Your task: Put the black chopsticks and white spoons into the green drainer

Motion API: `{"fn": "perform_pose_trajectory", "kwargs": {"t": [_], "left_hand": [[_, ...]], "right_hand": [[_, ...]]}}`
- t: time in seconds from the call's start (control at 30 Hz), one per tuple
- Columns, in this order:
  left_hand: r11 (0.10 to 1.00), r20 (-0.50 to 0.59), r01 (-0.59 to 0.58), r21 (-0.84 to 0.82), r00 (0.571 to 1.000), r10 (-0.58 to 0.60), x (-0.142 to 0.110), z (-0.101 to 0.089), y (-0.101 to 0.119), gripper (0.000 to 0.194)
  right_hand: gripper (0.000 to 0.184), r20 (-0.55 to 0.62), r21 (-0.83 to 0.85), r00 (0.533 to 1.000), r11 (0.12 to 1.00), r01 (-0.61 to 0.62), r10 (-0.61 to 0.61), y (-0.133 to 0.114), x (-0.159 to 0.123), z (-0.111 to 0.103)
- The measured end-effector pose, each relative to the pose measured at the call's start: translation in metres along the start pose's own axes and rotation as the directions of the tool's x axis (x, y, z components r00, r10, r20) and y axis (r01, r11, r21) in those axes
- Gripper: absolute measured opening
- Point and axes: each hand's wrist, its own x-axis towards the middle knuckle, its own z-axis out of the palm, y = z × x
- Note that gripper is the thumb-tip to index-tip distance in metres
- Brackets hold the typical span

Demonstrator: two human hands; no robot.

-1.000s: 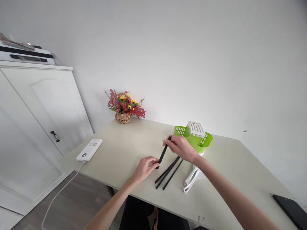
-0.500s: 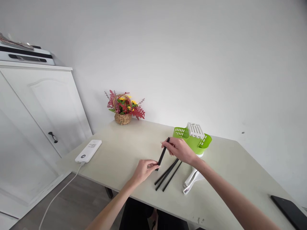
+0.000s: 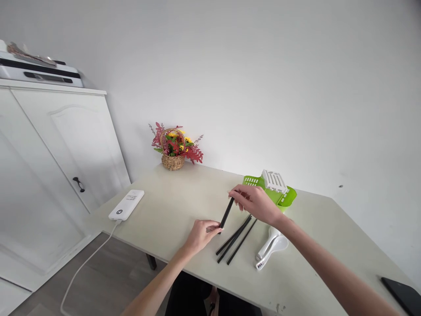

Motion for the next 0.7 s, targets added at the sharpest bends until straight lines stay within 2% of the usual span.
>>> {"fn": "perform_pose_trajectory", "kwargs": {"t": [0.13,0.27,0.4,0.47,0.53,0.63,0.7], "left_hand": [[1.0,-0.01,-0.005,-0.029,1.0,0.005,-0.001,0.002,-0.001,0.025],[1.0,0.006,-0.01,0.003,1.0,0.01,-0.002,0.002,-0.005,0.024],[1.0,-0.012,0.007,0.022,1.0,-0.007,-0.003,0.002,-0.008,0.024],[1.0,-0.024,0.011,0.028,1.0,-0.01,-0.003,0.001,-0.008,0.025],[0.999,-0.018,0.001,0.051,1.0,0.0,-0.003,0.0,-0.007,0.026],[0.995,0.006,-0.029,0.091,1.0,0.029,-0.004,-0.001,-0.004,0.029],[0.991,0.018,-0.044,0.129,0.999,0.042,-0.003,-0.002,-0.002,0.03]], "right_hand": [[0.04,0.001,-0.049,1.0,0.999,0.016,-0.016,-0.002,0.001,-0.004],[0.043,-0.056,-0.047,0.998,0.999,-0.002,0.0,0.007,0.001,-0.01],[0.047,-0.174,0.049,0.978,0.993,-0.104,0.111,0.019,0.005,-0.044],[0.048,-0.284,0.085,0.945,0.986,-0.143,0.161,0.023,0.009,-0.07],[0.048,-0.423,0.076,0.889,0.985,-0.158,0.175,0.026,0.014,-0.096],[0.044,-0.586,-0.022,0.791,0.972,-0.234,0.177,0.031,0.023,-0.128],[0.042,-0.634,-0.091,0.753,0.95,-0.298,0.175,0.036,0.03,-0.141]]}}
